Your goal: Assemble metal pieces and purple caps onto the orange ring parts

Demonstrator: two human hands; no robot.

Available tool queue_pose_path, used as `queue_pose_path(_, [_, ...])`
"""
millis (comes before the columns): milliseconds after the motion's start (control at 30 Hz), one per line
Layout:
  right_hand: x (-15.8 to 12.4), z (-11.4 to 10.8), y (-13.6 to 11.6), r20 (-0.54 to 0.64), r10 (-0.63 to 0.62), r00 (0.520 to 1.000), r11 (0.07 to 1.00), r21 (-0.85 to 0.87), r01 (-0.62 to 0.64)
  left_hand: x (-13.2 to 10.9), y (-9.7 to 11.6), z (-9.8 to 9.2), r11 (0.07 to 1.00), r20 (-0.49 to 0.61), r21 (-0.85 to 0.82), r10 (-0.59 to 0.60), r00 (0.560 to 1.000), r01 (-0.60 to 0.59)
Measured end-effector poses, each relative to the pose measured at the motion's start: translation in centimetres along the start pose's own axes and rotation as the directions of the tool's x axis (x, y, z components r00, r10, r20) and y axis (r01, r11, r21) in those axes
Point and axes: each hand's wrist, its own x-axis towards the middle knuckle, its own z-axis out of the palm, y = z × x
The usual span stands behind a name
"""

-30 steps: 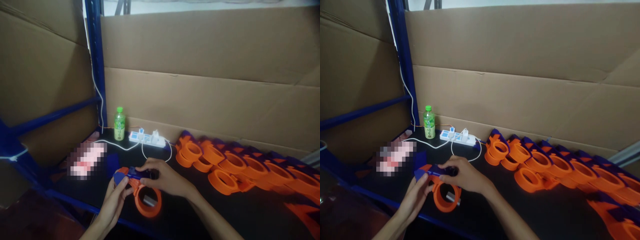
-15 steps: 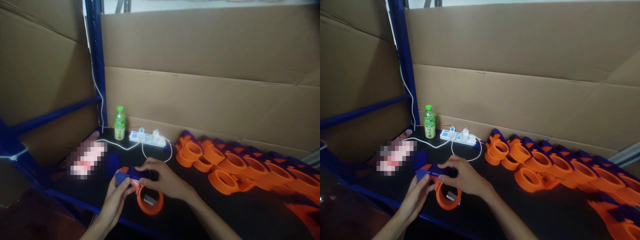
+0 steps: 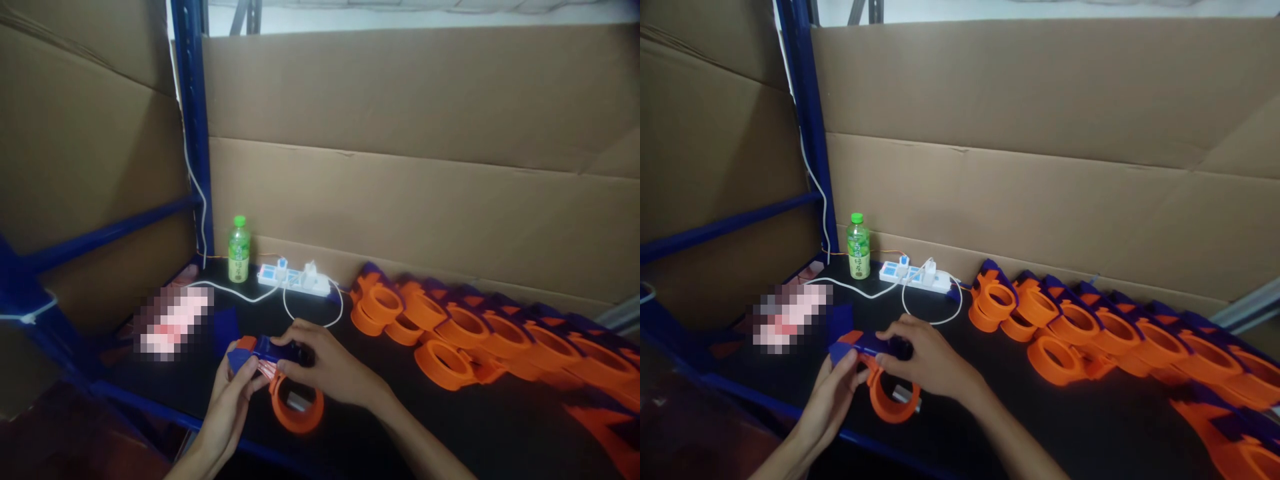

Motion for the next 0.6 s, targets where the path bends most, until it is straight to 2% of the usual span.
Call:
queue_pose_path(133, [0.0, -0.1, 0.0, 0.005, 0.018, 1.0, 0.999, 0.03, -0.018, 0.2, -0.1, 0.0, 1.0, 0.01, -0.002, -0.001, 1.0, 0.001])
queue_pose_path(233, [0.1, -0.1, -0.1, 0.03, 0.026, 0.999, 0.988, 0.151, -0.031, 0.1, -0.1, -0.2, 1.0, 0.018, -0.012, -0.007, 1.0, 0.008])
queue_pose_path(400, [0.6, 1.1, 0.0, 0.037, 0.15, 0.988, 0.869, 0.472, -0.149, -0.4, -0.6, -1.0, 1.0, 0.026, -0.017, -0.025, 0.999, 0.026])
queue_pose_path(500, [0.7, 2.1, 0.1, 0.027, 0.233, 0.972, 0.813, 0.543, -0.21, -0.5, -1.1, -1.7, 1.0, -0.007, -0.012, -0.026, 1.0, 0.026])
queue_pose_path(600, [0.5, 2.3, 0.0, 0.046, 0.276, 0.96, 0.775, 0.58, -0.251, -0.7, -1.5, -2.0, 0.999, -0.031, 0.009, 0.041, 0.999, -0.041])
